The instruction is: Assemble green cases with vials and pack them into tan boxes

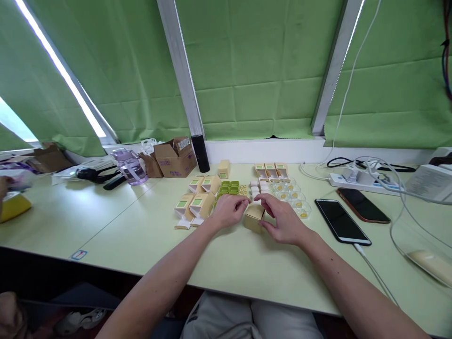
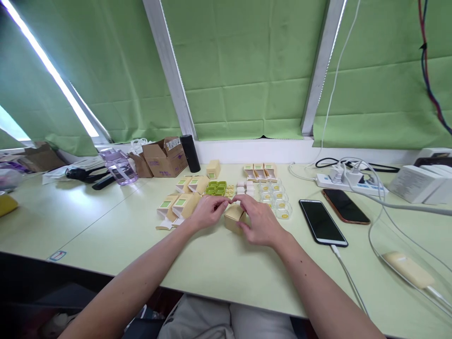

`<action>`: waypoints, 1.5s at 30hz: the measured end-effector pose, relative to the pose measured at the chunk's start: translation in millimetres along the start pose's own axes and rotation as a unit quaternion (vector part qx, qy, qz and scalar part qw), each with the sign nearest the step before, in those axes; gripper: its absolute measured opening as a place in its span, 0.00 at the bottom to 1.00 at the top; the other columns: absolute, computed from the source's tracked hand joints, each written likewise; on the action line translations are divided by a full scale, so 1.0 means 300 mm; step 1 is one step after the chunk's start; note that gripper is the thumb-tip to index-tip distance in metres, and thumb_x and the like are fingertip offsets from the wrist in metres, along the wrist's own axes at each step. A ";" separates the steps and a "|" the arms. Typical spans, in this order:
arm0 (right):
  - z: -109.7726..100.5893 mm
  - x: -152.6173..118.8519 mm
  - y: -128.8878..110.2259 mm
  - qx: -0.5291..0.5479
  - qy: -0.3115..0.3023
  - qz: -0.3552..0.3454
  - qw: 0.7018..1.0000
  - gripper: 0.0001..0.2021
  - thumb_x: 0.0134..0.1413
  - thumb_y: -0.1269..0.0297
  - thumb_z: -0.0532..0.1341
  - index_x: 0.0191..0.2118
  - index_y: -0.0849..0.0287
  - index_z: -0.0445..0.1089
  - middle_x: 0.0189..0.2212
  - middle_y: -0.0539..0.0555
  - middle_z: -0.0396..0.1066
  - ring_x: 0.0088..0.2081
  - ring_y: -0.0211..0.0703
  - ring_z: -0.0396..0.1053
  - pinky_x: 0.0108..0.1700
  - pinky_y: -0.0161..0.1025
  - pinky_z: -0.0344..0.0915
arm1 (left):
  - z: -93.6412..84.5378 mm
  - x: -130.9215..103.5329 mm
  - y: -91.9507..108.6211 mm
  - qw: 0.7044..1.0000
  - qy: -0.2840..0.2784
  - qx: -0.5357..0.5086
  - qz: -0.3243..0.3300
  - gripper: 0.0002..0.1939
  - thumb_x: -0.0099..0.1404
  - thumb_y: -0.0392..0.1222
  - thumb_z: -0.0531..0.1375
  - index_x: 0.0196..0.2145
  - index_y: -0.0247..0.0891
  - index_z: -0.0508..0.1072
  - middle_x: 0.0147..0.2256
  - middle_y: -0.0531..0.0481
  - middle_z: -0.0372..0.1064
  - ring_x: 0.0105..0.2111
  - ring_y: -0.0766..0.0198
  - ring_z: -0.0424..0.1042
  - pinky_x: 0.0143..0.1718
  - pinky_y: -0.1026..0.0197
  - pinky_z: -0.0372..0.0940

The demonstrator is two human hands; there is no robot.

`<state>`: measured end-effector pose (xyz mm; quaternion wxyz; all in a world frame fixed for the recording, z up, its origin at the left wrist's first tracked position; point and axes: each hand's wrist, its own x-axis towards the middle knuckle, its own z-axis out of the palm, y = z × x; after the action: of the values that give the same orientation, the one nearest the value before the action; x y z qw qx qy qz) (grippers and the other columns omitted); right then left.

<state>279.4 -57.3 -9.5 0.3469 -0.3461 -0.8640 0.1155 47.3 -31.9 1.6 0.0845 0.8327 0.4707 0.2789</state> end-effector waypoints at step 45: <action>0.013 0.033 0.017 -0.180 0.211 0.173 0.945 0.20 0.59 0.71 0.54 0.58 0.56 0.64 0.44 0.57 0.74 0.33 0.47 0.69 0.27 0.39 0.49 | -0.156 0.188 0.067 0.979 -0.118 0.135 0.099 0.27 0.65 0.41 0.63 0.61 0.41 0.71 0.54 0.42 0.75 0.56 0.45 0.66 0.58 0.47 0.58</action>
<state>274.4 -46.7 -9.5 0.4276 -0.5636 -0.7043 -0.0591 59.3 -1.8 70.2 -0.0021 0.9062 0.4057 0.1192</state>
